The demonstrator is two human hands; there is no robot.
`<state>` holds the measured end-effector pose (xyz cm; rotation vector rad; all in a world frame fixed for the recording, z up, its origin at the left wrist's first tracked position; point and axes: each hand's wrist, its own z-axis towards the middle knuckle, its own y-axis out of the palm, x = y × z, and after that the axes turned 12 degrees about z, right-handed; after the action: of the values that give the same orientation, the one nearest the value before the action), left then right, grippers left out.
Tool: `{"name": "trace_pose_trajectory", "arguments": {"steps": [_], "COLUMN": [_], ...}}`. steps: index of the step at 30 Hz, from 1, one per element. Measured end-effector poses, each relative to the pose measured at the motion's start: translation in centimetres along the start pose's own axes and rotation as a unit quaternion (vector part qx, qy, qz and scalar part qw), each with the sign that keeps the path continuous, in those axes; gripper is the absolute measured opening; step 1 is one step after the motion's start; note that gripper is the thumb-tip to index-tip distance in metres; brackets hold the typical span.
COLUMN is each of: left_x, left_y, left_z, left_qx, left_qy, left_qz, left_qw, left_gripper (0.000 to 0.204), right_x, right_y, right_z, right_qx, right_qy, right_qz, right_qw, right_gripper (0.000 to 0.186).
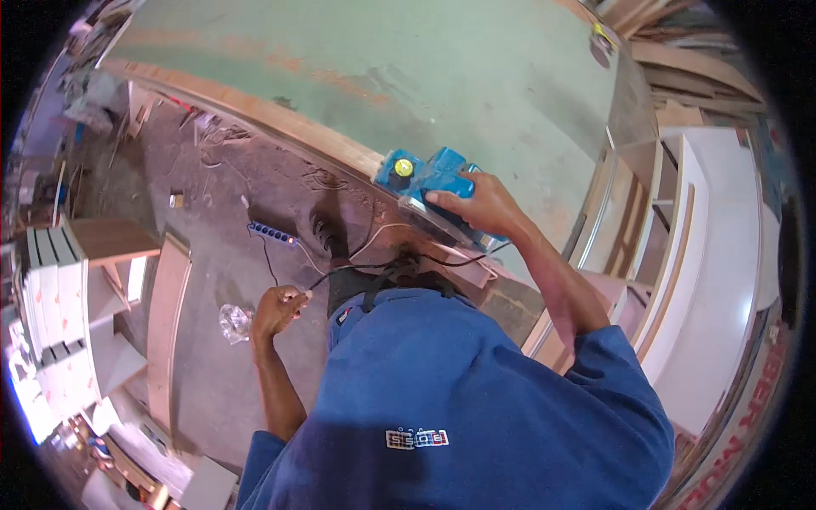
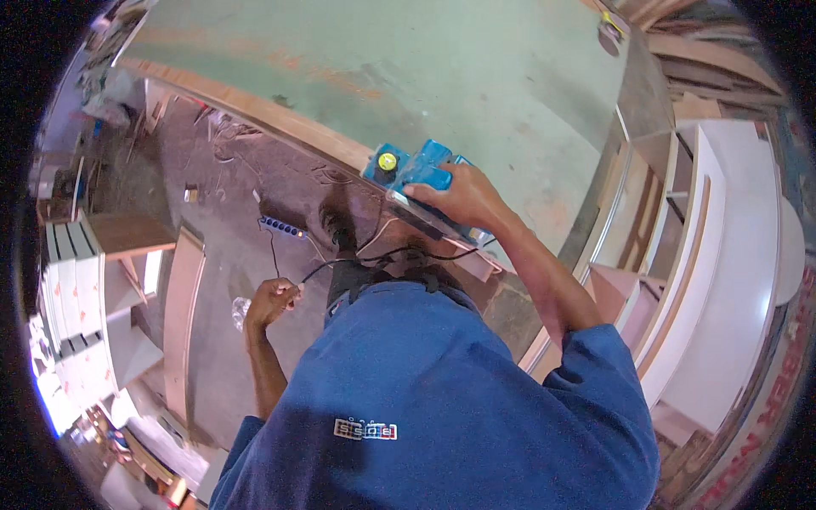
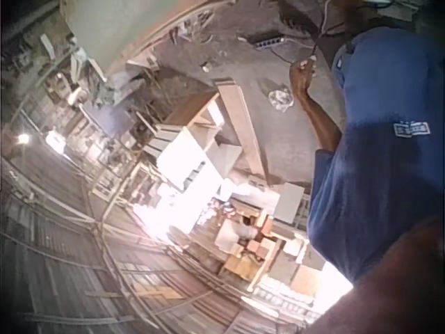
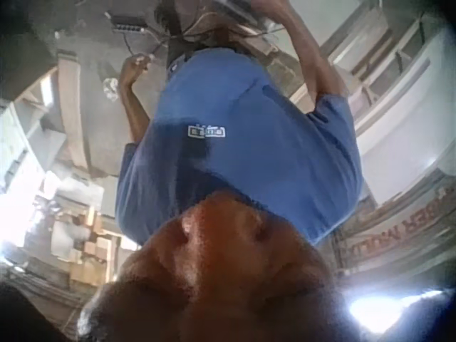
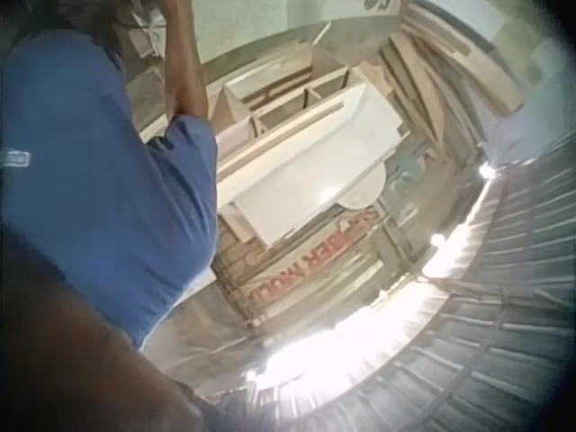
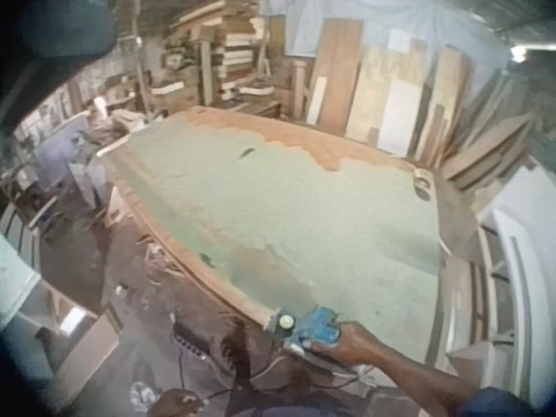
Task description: The person selects a long wooden plank from a storage area, carries it to a workbench, and uses a handheld electric planer to smooth one of its edges.
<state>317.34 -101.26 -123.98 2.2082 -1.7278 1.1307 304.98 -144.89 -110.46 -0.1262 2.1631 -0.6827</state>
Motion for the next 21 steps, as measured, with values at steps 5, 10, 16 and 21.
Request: {"name": "trace_pose_trajectory", "arguments": {"steps": [5,10,16,21], "left_x": [3.5,5.2,5.9,2.6], "left_y": [2.2,4.6,5.3,3.9], "left_z": [1.1,1.7,2.0,2.1], "left_qx": [-0.053,-0.072,-0.099,-0.05], "left_qy": [-0.007,0.059,0.062,0.043], "left_qz": [0.076,0.137,0.139,0.111], "left_qw": [0.996,0.986,0.983,0.992], "left_gripper": [0.042,0.043,0.043,0.04], "right_x": [6.1,7.7,10.7,5.7], "right_y": [-3.2,-5.8,-5.6,-4.6], "right_z": [-6.9,-12.3,-12.6,-8.9], "right_qx": [0.022,0.019,0.077,0.028], "right_qy": [-0.009,0.049,0.029,0.045], "right_qz": [-0.012,0.036,-0.028,0.009], "right_qw": [1.0,0.998,0.996,0.999], "right_gripper": [0.081,0.068,0.075,0.089]}}
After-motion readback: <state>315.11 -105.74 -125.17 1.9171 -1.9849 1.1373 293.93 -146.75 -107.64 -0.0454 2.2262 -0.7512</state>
